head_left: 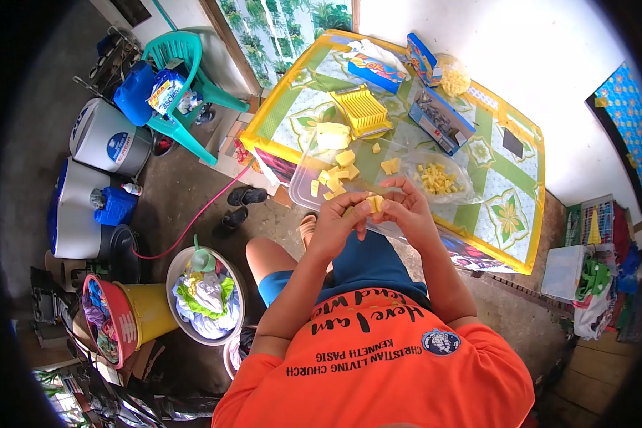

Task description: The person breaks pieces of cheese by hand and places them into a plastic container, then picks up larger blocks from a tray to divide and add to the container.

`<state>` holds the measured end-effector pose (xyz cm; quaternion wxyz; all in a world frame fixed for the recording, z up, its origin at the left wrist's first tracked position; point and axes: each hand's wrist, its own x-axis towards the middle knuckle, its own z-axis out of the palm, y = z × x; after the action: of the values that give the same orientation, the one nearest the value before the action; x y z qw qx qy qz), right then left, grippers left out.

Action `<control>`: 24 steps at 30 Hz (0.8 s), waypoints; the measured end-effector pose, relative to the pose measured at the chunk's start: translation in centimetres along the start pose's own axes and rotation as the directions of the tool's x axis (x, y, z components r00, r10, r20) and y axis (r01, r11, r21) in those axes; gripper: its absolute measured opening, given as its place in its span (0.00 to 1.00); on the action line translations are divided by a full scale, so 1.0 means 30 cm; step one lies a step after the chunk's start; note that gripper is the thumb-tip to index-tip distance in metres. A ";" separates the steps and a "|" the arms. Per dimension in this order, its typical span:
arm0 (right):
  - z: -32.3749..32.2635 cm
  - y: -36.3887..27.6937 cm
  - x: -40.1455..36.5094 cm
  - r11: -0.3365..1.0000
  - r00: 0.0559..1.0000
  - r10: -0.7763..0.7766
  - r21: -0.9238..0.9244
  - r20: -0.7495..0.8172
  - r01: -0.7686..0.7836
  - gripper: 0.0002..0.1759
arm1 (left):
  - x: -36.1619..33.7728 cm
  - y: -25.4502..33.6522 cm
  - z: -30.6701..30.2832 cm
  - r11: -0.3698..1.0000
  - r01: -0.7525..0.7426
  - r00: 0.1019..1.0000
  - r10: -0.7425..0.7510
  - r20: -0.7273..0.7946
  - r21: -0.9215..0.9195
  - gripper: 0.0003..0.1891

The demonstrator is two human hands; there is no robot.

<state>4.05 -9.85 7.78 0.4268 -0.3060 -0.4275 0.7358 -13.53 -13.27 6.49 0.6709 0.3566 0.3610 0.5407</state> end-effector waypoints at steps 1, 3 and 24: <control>-0.002 -0.001 -0.001 1.000 1.000 0.005 0.018 0.005 -0.005 0.20 | -0.001 0.007 0.005 1.000 0.012 1.000 -0.012 -0.004 -0.016 0.10; -0.006 -0.002 -0.002 0.998 1.000 0.012 0.054 0.013 -0.013 0.18 | -0.002 0.011 0.006 0.998 0.037 0.999 -0.038 -0.012 -0.049 0.11; -0.022 -0.001 -0.005 1.000 0.999 0.003 0.024 -0.038 -0.002 0.14 | 0.025 -0.014 0.017 0.959 0.036 0.997 -0.055 -0.061 -0.283 0.10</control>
<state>4.67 -9.71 7.53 0.4375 -0.3155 -0.4100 0.7355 -12.78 -12.65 6.29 0.7145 0.2306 0.3112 0.5827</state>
